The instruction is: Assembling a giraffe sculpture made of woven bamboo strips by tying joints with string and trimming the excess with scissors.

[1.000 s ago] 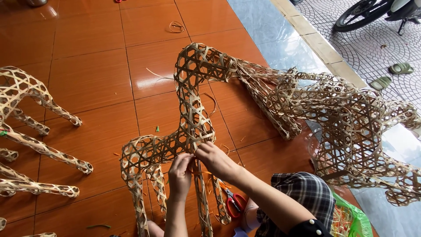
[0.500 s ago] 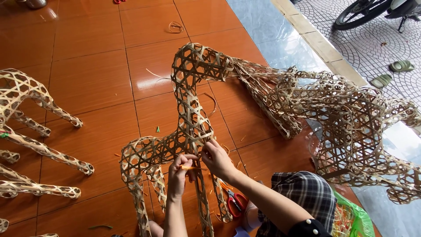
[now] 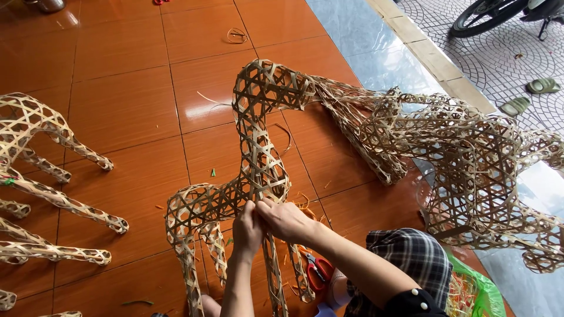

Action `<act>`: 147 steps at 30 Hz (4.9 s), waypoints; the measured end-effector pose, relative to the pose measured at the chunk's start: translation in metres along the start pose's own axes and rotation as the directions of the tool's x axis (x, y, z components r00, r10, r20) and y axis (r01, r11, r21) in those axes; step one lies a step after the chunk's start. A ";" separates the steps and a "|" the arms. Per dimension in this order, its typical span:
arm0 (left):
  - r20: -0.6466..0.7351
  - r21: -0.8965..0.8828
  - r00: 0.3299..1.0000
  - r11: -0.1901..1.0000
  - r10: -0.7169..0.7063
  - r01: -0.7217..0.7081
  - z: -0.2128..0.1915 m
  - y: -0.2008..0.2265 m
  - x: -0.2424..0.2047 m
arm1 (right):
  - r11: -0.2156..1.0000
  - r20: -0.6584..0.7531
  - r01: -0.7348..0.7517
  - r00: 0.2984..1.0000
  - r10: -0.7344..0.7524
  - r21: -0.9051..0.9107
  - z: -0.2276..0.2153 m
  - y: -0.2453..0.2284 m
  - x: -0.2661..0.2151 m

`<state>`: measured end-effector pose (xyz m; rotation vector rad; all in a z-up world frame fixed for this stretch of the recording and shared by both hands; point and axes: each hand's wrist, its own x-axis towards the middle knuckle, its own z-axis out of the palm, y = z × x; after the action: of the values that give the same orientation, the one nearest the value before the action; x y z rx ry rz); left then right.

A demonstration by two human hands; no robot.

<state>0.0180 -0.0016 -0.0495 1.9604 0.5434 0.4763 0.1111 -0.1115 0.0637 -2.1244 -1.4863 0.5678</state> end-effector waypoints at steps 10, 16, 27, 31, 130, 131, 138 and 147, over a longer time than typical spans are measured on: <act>0.052 -0.080 0.999 0.997 0.009 -0.005 -0.041 0.052 -0.008 | 0.925 -0.222 0.148 0.972 -0.071 0.350 0.015 0.026 -0.006; -0.053 -0.123 0.981 0.973 0.188 -0.193 -0.036 0.047 -0.005 | 0.857 -0.300 0.181 0.953 -0.033 0.483 0.025 0.047 -0.004; -0.149 0.035 0.915 0.927 0.375 -0.374 -0.021 0.015 0.002 | 0.937 -0.477 0.348 0.822 -0.312 -0.013 -0.029 -0.038 -0.020; -0.115 -0.034 0.945 0.950 0.305 -0.311 -0.040 0.053 -0.006 | 0.932 -0.442 0.359 0.828 -0.345 -0.055 0.009 0.011 -0.006; -0.108 0.307 0.990 0.951 0.087 -0.050 -0.062 0.031 -0.033 | 0.596 0.184 -0.765 0.567 0.803 -0.244 0.335 0.233 -0.151; -0.126 0.312 0.989 0.949 0.074 -0.031 -0.059 0.029 -0.033 | 0.614 0.138 -0.759 0.599 0.789 -0.217 0.341 0.235 -0.153; -0.164 0.058 0.985 0.996 -0.058 0.068 -0.053 0.027 -0.035 | -0.033 0.304 -0.652 0.309 0.901 0.758 0.287 0.160 -0.107; 0.112 -0.579 0.985 0.797 -0.129 0.170 -0.056 0.007 -0.031 | 0.201 0.263 -0.430 0.794 0.548 0.880 0.162 0.008 -0.166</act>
<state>-0.0371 0.0186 -0.0228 1.3178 0.4361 0.4138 -0.0315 -0.2462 -0.0606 -1.5258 -0.1114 1.1531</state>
